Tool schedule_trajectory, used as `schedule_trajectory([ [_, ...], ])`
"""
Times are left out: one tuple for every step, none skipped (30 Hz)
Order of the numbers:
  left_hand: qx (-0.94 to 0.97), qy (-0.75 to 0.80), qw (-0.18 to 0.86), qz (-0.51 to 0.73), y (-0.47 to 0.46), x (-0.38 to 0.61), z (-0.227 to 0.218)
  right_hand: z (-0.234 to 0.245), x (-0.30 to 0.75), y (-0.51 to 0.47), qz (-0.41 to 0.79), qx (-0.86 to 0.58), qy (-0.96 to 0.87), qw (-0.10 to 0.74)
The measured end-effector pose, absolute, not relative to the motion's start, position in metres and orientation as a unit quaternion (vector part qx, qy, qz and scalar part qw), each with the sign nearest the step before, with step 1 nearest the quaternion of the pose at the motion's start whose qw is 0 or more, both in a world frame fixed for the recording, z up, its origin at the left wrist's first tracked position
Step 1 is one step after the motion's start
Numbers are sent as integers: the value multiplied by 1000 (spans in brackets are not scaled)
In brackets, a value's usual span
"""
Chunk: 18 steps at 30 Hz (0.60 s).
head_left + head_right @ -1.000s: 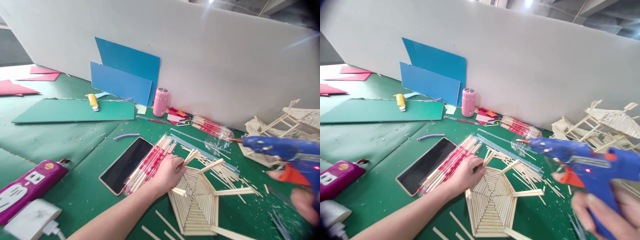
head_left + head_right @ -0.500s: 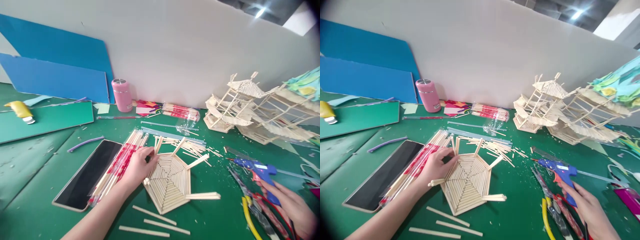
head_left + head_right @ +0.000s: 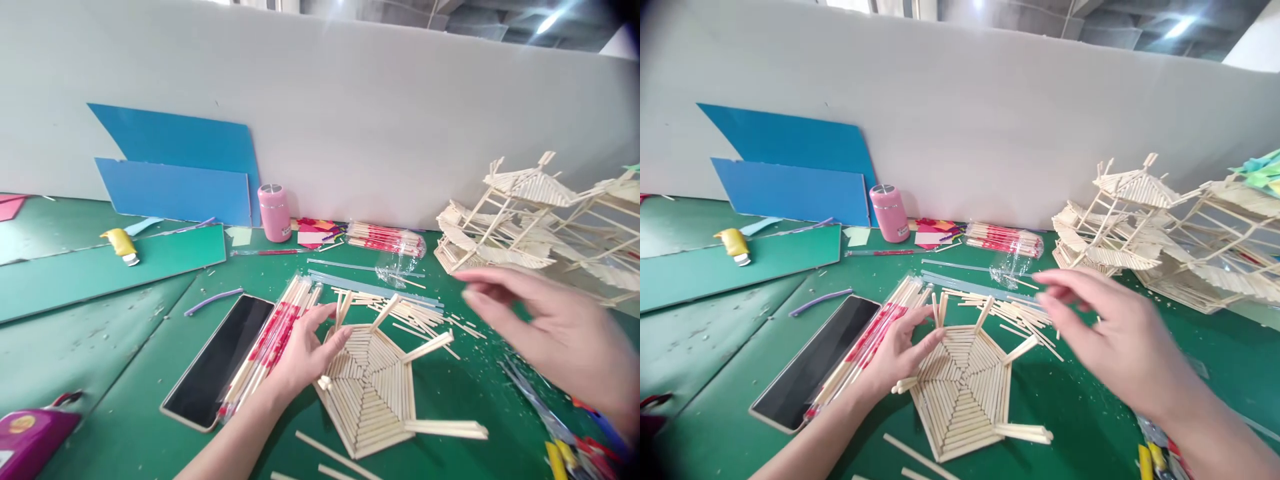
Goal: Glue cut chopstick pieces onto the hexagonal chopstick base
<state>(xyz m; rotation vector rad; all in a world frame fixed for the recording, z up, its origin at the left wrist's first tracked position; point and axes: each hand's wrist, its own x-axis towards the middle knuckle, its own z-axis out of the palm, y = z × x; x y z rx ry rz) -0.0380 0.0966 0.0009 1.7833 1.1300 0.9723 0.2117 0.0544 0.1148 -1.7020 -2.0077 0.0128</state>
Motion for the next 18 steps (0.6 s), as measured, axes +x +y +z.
schedule_trajectory([
  [676,443,440,392,96,-38,4,122,190,67,32,-566,-780,266],
  [648,440,477,399,96,-39,7,127,171,79,60,-520,-813,255],
  [627,437,502,405,97,-39,9,129,154,91,73,-469,-847,241],
  [611,434,519,411,98,-40,10,129,141,101,79,-438,-869,215],
  [600,431,530,416,99,-40,10,127,131,110,78,-418,-885,187],
  [591,429,535,424,100,-40,10,124,123,118,74,-405,-896,166],
  [583,428,540,431,101,-40,10,121,117,124,70,-397,-903,150],
  [577,423,548,433,102,-40,9,118,114,129,65,-395,-906,138],
  [574,416,556,433,104,-40,8,115,112,133,62,-395,-907,132],
  [570,408,566,435,105,-39,7,112,112,135,61,-396,-907,128],
  [566,399,574,437,106,-38,7,110,112,136,63,-395,-908,126],
  [562,390,583,438,106,-38,6,109,112,136,66,-394,-908,126],
  [559,382,590,439,107,-37,7,109,113,136,71,-390,-909,126],
  [557,374,597,440,108,-36,7,109,114,135,76,-386,-910,128],
  [557,366,602,440,109,-36,7,109,115,134,79,-382,-912,131],
  [557,359,607,438,110,-35,8,108,116,133,81,-379,-912,133],
  [559,355,611,434,110,-34,8,108,117,132,81,-377,-913,137],
  [562,353,613,429,111,-34,8,108,118,131,80,-376,-913,139],
])
